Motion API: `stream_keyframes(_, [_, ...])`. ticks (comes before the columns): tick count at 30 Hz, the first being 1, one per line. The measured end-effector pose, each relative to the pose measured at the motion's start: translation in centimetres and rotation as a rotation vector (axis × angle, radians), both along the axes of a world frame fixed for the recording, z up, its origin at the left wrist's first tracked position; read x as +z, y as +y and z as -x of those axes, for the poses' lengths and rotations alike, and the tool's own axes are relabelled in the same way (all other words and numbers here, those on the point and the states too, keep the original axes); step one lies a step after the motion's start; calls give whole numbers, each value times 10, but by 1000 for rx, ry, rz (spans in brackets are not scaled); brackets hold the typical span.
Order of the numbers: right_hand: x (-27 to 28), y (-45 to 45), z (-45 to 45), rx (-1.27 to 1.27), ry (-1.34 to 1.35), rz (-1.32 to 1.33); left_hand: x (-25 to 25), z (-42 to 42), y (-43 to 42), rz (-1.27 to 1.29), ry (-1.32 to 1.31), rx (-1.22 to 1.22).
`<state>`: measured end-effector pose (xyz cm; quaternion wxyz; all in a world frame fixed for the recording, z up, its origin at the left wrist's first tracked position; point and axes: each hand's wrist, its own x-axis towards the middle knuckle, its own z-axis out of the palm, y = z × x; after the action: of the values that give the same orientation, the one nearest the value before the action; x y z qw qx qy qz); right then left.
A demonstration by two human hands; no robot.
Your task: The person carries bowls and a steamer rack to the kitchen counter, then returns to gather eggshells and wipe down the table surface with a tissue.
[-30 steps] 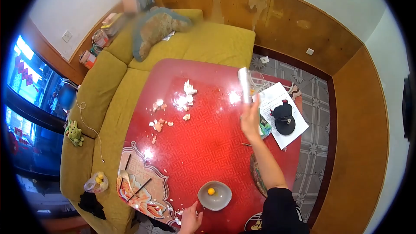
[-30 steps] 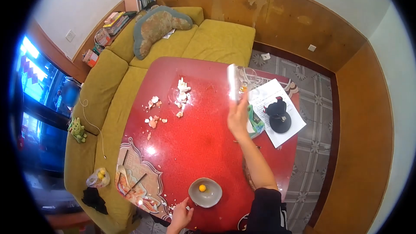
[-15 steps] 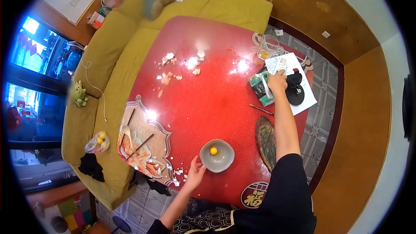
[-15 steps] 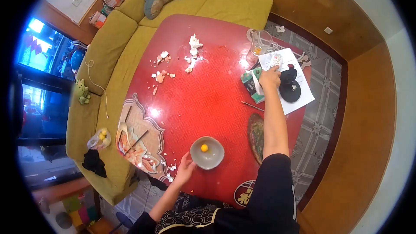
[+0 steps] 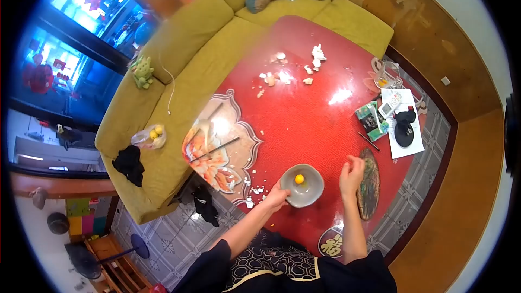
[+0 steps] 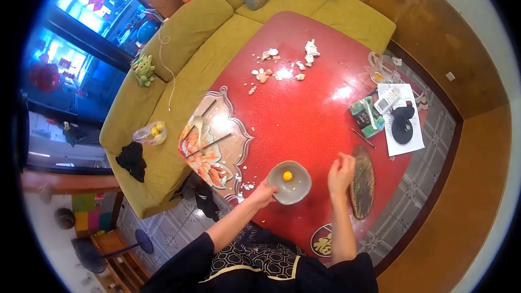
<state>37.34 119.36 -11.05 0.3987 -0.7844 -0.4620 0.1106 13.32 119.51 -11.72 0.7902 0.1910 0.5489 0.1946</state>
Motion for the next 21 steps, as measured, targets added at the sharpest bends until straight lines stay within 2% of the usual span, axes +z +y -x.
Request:
stream_keyframes(3, [1, 23, 63, 256, 164, 14, 1, 55, -28, -21, -33, 25])
stream_keyframes(5, [3, 54, 122, 529, 170, -3, 14, 85, -50, -107, -83, 220])
stream_keyframes(6, [11, 69, 155, 658, 151, -5, 35, 104, -56, -43, -8, 189])
stream_keyframes(7, [3, 86, 190, 767, 50, -82, 38, 123, -66, -73, -7, 203])
stream_keyframes(9, [6, 113, 255, 946, -25, -95, 39, 155, -89, -185, 55, 330])
stream_keyframes(10, [-10, 129, 288, 1036, -116, -45, 49, 168, -97, -183, 116, 336])
stream_keyframes(11, [-7, 141, 318, 1043, -122, -53, 57, 183, -104, -182, 177, 339])
stream_keyframes(13, [0, 161, 367, 838, -206, 319, 58, 212, -124, -163, 206, 420])
stream_keyframes(14, [1, 165, 382, 829, -210, 311, 45, 227, -139, -187, 199, 475])
stream_keyframes(15, [1, 171, 397, 694, -110, 418, 47, 240, -138, -214, 191, 523])
stream_keyframes(16, [0, 175, 410, 556, -7, 524, 51, 255, -140, -127, 245, 475])
stream_keyframes(21, [-33, 187, 433, 302, 6, 581, 63, 324, -142, -31, 235, 457])
